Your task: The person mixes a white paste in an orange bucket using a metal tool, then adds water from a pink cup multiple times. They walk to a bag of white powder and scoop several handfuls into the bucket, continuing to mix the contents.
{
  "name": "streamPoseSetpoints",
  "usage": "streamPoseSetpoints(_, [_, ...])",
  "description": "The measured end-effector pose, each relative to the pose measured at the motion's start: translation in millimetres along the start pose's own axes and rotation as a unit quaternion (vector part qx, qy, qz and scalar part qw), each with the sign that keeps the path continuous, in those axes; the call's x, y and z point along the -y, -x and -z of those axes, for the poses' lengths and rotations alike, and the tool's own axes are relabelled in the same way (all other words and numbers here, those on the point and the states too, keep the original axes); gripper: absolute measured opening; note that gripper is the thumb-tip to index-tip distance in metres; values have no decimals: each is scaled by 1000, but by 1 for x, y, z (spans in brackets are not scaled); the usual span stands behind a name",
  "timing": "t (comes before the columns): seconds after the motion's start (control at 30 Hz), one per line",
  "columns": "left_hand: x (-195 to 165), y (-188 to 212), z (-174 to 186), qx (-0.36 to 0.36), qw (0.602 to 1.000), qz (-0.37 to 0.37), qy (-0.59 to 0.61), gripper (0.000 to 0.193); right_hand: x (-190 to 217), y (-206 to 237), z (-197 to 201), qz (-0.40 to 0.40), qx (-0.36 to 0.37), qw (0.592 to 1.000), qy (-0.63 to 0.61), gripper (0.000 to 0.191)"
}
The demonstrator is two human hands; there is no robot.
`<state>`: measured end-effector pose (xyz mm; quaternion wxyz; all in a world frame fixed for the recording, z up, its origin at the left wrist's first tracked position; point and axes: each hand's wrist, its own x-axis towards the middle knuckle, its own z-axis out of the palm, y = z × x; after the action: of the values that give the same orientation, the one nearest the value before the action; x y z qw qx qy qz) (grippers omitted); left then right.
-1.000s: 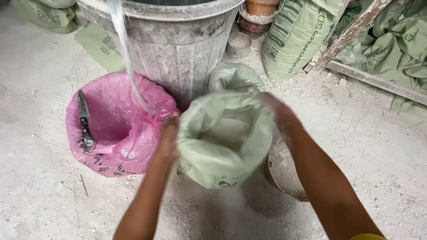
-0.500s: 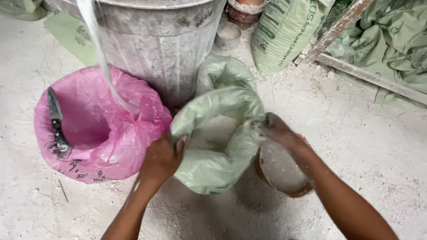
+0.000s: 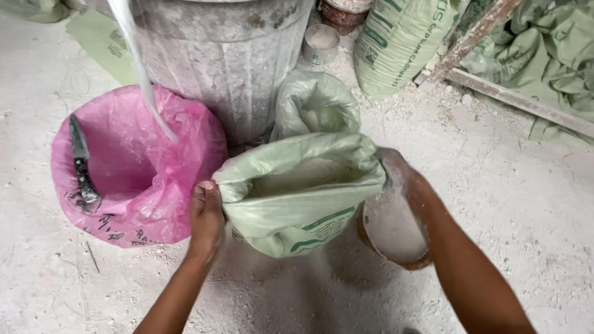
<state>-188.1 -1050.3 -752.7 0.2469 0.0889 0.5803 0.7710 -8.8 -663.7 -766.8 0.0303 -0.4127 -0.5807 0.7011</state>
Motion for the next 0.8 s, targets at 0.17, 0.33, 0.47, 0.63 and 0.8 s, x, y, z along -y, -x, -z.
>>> streamPoseSetpoints(0.17, [-51, 22, 9, 123, 867, 185, -446, 48, 62, 38, -25, 163, 1, 937, 310, 57])
streamPoseSetpoints(0.33, [-18, 31, 2, 159, 939, 289, -95, 37, 48, 7, -101, 172, 58, 769, 613, 38])
streamPoseSetpoints(0.47, [66, 20, -19, 81, 969, 202, 115, 37, 25, -54, -141, 130, 31, 798, 587, 35])
streamPoseSetpoints(0.63, [90, 17, 39, 145, 935, 265, 183, 46, 64, -89, -64, -38, -20, 992, 122, 48])
streamPoseSetpoints(0.8, [14, 6, 54, 242, 924, 186, -233, 52, 40, -40, -80, 457, -240, 599, 612, 38])
